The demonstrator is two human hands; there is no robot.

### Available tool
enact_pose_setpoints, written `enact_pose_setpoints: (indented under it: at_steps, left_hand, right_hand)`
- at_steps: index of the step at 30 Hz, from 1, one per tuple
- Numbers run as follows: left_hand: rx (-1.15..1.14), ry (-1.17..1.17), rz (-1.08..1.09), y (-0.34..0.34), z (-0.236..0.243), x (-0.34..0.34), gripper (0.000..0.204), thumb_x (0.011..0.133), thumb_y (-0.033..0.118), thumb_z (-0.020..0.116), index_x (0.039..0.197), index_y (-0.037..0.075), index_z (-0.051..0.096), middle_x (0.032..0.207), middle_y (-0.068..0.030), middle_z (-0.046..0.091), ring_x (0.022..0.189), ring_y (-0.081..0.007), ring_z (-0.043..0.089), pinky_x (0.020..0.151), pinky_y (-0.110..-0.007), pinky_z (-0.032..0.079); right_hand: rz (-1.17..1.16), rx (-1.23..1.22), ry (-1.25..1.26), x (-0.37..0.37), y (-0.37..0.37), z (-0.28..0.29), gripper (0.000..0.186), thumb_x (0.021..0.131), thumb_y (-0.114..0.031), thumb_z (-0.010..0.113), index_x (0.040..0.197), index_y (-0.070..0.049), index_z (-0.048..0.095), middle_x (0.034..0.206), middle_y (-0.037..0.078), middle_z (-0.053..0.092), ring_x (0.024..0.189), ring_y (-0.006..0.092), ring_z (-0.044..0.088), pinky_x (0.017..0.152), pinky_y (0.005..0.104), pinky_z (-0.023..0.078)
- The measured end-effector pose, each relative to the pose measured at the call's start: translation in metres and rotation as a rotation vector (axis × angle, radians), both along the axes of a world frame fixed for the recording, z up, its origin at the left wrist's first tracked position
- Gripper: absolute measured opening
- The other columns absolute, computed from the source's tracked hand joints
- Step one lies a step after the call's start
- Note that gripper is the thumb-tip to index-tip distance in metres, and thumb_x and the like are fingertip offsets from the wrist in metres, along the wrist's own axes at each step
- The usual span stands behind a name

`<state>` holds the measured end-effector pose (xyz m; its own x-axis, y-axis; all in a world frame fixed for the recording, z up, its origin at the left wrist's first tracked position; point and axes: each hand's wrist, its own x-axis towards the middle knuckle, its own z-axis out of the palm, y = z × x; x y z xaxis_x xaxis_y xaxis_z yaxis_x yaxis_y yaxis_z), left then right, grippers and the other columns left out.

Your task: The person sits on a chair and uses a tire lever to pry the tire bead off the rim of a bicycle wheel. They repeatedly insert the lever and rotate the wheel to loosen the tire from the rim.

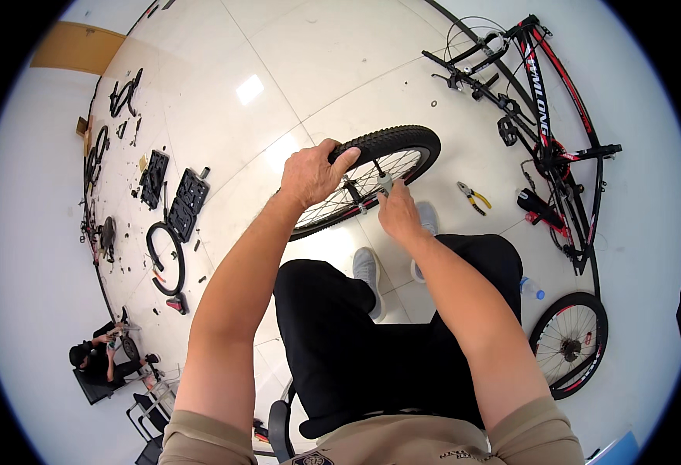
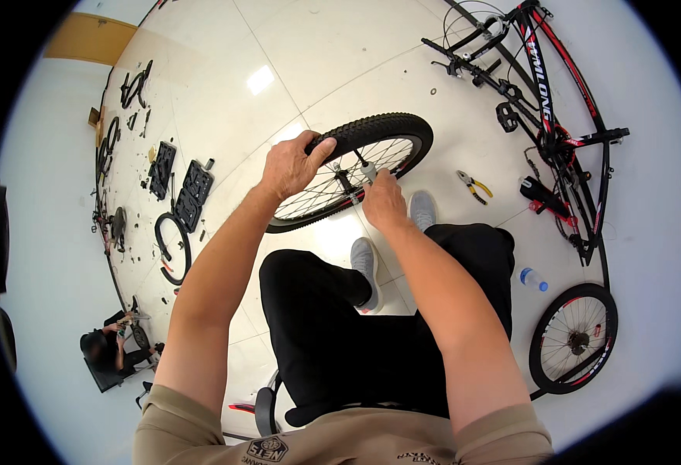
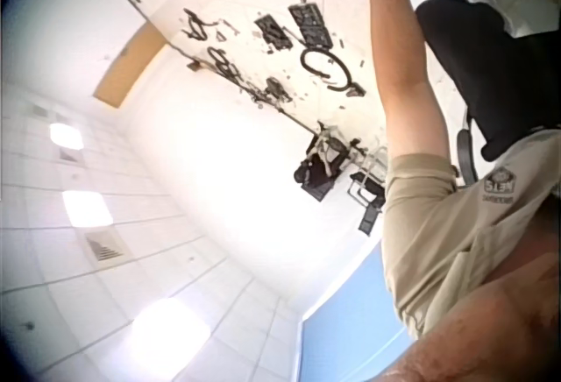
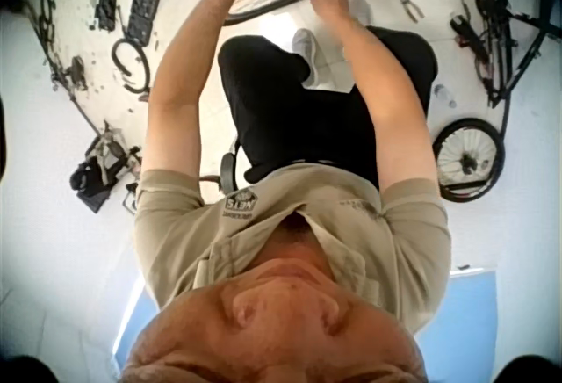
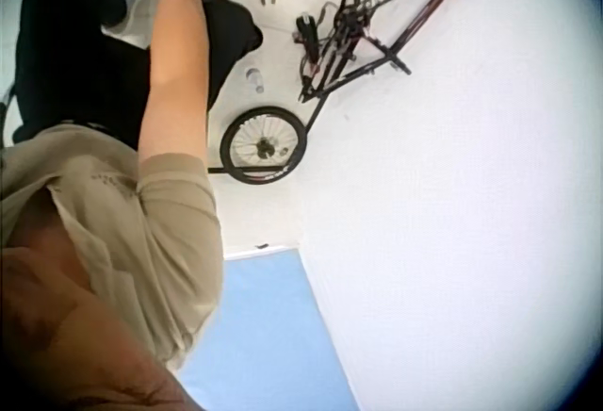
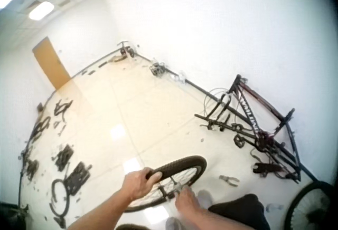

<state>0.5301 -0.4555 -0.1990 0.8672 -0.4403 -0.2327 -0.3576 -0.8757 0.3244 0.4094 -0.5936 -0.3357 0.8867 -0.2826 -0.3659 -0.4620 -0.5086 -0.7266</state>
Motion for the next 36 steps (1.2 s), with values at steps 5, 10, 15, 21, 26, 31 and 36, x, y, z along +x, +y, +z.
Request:
enact_pose_setpoints:
  at_steps: [5, 10, 15, 21, 26, 31, 36]
  left_hand:
    - [-0.002, -0.016, -0.007, -0.004, 0.001, -0.004, 0.064, 0.098, 0.064, 0.05, 0.109, 0.005, 0.071, 0.081, -0.0179, 0.073, 0.082, -0.0368, 0.071, 0.076, -0.045, 0.055]
    - [-0.008, -0.018, 0.003, -0.001, 0.001, 0.002, 0.06, 0.098, 0.061, 0.052, 0.11, 0.005, 0.071, 0.079, -0.0168, 0.072, 0.079, -0.0363, 0.071, 0.073, -0.045, 0.054]
    - [0.033, -0.099, -0.023, -0.006, 0.006, -0.001, 0.065, 0.086, 0.067, 0.068, 0.109, 0.007, 0.07, 0.081, -0.0114, 0.073, 0.075, -0.0317, 0.072, 0.069, -0.042, 0.056]
    - [0.009, -0.175, -0.008, 0.005, -0.005, 0.003, 0.06, 0.078, 0.063, 0.079, 0.106, 0.01, 0.071, 0.08, -0.0069, 0.074, 0.073, -0.0267, 0.073, 0.069, -0.039, 0.057]
    - [-0.006, -0.177, -0.001, 0.013, -0.004, -0.002, 0.063, 0.075, 0.065, 0.08, 0.106, 0.011, 0.071, 0.081, -0.0081, 0.075, 0.077, -0.028, 0.073, 0.07, -0.04, 0.057]
    - [-0.049, -0.175, -0.016, 0.03, -0.004, -0.021, 0.053, 0.074, 0.055, 0.084, 0.103, 0.013, 0.07, 0.087, -0.0076, 0.073, 0.083, -0.0301, 0.072, 0.073, -0.042, 0.056]
    - [-0.123, -0.229, -0.069, 0.042, -0.006, -0.042, 0.05, 0.075, 0.052, 0.083, 0.104, 0.014, 0.07, 0.089, -0.0094, 0.073, 0.084, -0.0334, 0.071, 0.07, -0.044, 0.056]
  right_hand:
    - [0.075, -0.019, 0.121, 0.025, 0.002, 0.006, 0.045, 0.103, -0.039, 0.054, 0.127, 0.0, 0.057, 0.126, 0.025, 0.059, 0.116, 0.0427, 0.06, 0.099, 0.0503, 0.05]
    - [0.074, 0.049, 0.09, 0.027, 0.013, 0.006, 0.044, 0.101, -0.04, 0.058, 0.12, 0.0, 0.063, 0.119, 0.024, 0.063, 0.116, 0.0422, 0.061, 0.096, 0.0515, 0.051]
    - [0.0, 0.116, 0.03, 0.022, 0.011, 0.008, 0.036, 0.095, -0.03, 0.058, 0.11, 0.002, 0.064, 0.11, 0.026, 0.067, 0.106, 0.0424, 0.065, 0.096, 0.0507, 0.051]
    - [-0.211, 0.322, -0.006, 0.012, 0.0, 0.019, 0.034, 0.085, -0.019, 0.056, 0.108, 0.002, 0.067, 0.104, 0.029, 0.07, 0.105, 0.0449, 0.066, 0.096, 0.0488, 0.05]
    - [-0.4, 0.262, -0.148, 0.01, -0.015, 0.038, 0.033, 0.085, -0.022, 0.063, 0.111, -0.003, 0.069, 0.1, 0.023, 0.073, 0.098, 0.0412, 0.07, 0.09, 0.0455, 0.053]
    - [-0.037, -0.045, -0.702, 0.013, -0.034, 0.08, 0.047, 0.079, -0.005, 0.074, 0.125, -0.012, 0.068, 0.132, 0.017, 0.061, 0.11, 0.0365, 0.062, 0.095, 0.0434, 0.052]
    - [0.406, -0.349, -0.638, 0.012, -0.037, 0.118, 0.065, 0.067, -0.012, 0.084, 0.129, -0.018, 0.065, 0.141, 0.007, 0.055, 0.117, 0.032, 0.056, 0.093, 0.0418, 0.056]
